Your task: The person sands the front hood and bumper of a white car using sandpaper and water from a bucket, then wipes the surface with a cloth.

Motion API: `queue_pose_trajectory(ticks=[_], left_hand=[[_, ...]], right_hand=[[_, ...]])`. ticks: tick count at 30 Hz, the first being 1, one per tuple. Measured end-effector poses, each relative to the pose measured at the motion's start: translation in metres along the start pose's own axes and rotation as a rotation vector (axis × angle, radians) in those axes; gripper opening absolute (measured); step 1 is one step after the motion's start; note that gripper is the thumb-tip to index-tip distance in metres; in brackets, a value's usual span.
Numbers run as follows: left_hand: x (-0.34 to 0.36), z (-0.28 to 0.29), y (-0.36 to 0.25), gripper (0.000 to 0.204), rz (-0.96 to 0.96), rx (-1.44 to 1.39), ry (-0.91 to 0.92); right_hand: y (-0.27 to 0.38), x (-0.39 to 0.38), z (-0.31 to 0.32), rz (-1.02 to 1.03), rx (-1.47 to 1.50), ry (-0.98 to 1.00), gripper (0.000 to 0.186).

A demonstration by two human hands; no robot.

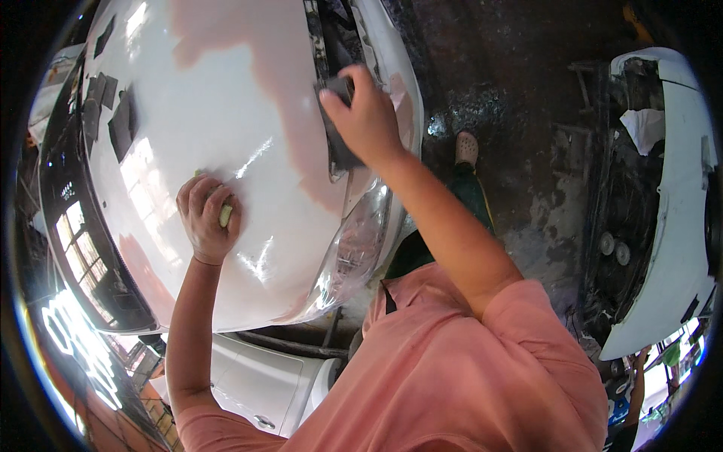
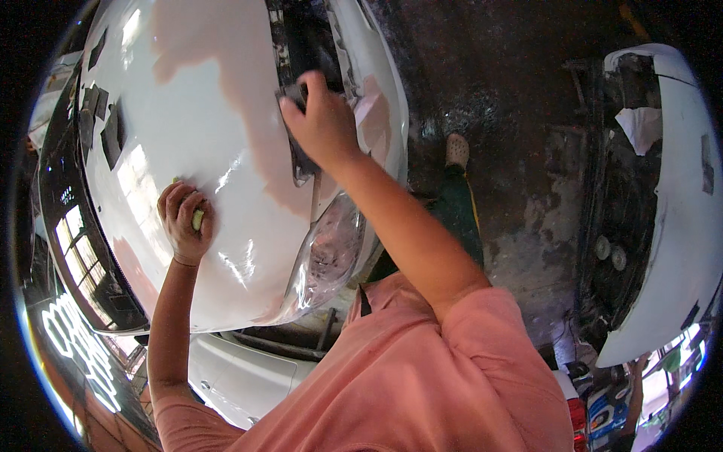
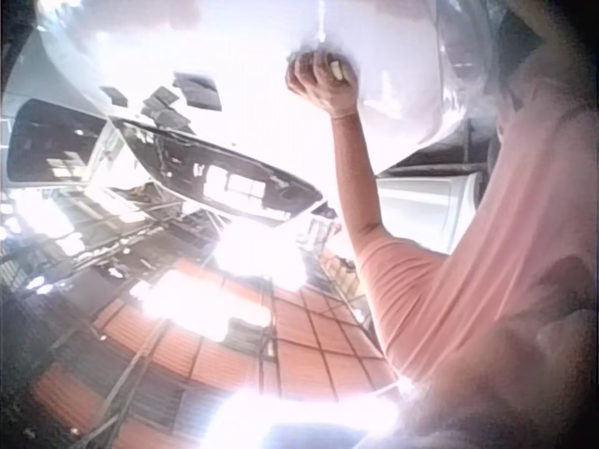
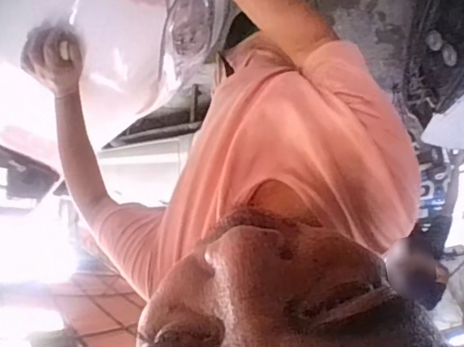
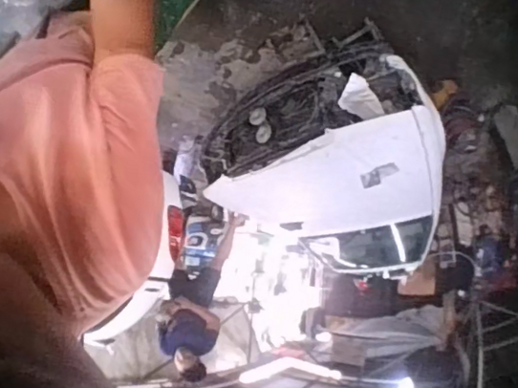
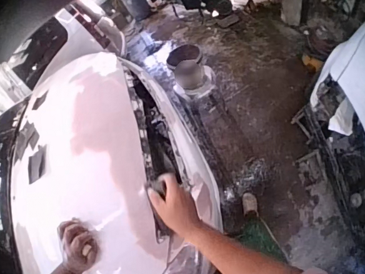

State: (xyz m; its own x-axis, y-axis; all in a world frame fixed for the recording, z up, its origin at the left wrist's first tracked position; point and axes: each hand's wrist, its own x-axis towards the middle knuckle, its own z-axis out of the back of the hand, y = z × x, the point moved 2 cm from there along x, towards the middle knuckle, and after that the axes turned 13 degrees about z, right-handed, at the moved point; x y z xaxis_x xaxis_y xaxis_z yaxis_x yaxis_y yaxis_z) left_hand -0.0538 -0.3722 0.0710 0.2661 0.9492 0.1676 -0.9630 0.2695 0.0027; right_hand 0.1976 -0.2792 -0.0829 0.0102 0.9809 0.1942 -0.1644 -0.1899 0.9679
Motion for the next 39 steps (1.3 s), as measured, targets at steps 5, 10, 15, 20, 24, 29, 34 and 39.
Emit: queue_pose_trajectory(ticks=[5, 10, 15, 20, 24, 29, 34, 39], left_hand=[[-0.002, 0.001, -0.003, 0.024, 0.017, 0.009, 0.004], [0.003, 0.0, -0.003, 0.024, -0.004, 0.002, -0.004], [-0.003, 0.0, -0.004, 0.024, 0.022, -0.003, -0.004], [0.002, 0.001, -0.005, 0.023, 0.002, 0.001, -0.015], [0.001, 0.001, -0.005, 0.021, 0.025, 0.011, -0.002], [-0.006, 0.003, -0.005, 0.022, 0.045, 0.008, 0.005], [0.003, 0.001, -0.004, 0.022, 0.022, 0.001, 0.004], [-0.002, 0.001, -0.005, 0.023, 0.038, -0.008, 0.007]], right_hand=[[0.014, -0.043, 0.007, -0.059, 0.089, 0.091, 0.039], [-0.008, 0.034, -0.001, 0.011, -0.015, 0.03, 0.039], [0.011, -0.055, 0.01, -0.036, 0.088, 0.125, 0.04], [-0.002, 0.022, 0.0, 0.152, -0.049, 0.004, 0.039], [0.003, 0.015, 0.001, 0.02, -0.043, 0.036, 0.039], [0.018, -0.067, 0.007, -0.149, 0.112, 0.124, 0.039], [-0.013, 0.058, -0.005, 0.036, -0.083, -0.032, 0.041], [-0.002, 0.012, 0.003, 0.028, -0.026, 0.075, 0.041]])
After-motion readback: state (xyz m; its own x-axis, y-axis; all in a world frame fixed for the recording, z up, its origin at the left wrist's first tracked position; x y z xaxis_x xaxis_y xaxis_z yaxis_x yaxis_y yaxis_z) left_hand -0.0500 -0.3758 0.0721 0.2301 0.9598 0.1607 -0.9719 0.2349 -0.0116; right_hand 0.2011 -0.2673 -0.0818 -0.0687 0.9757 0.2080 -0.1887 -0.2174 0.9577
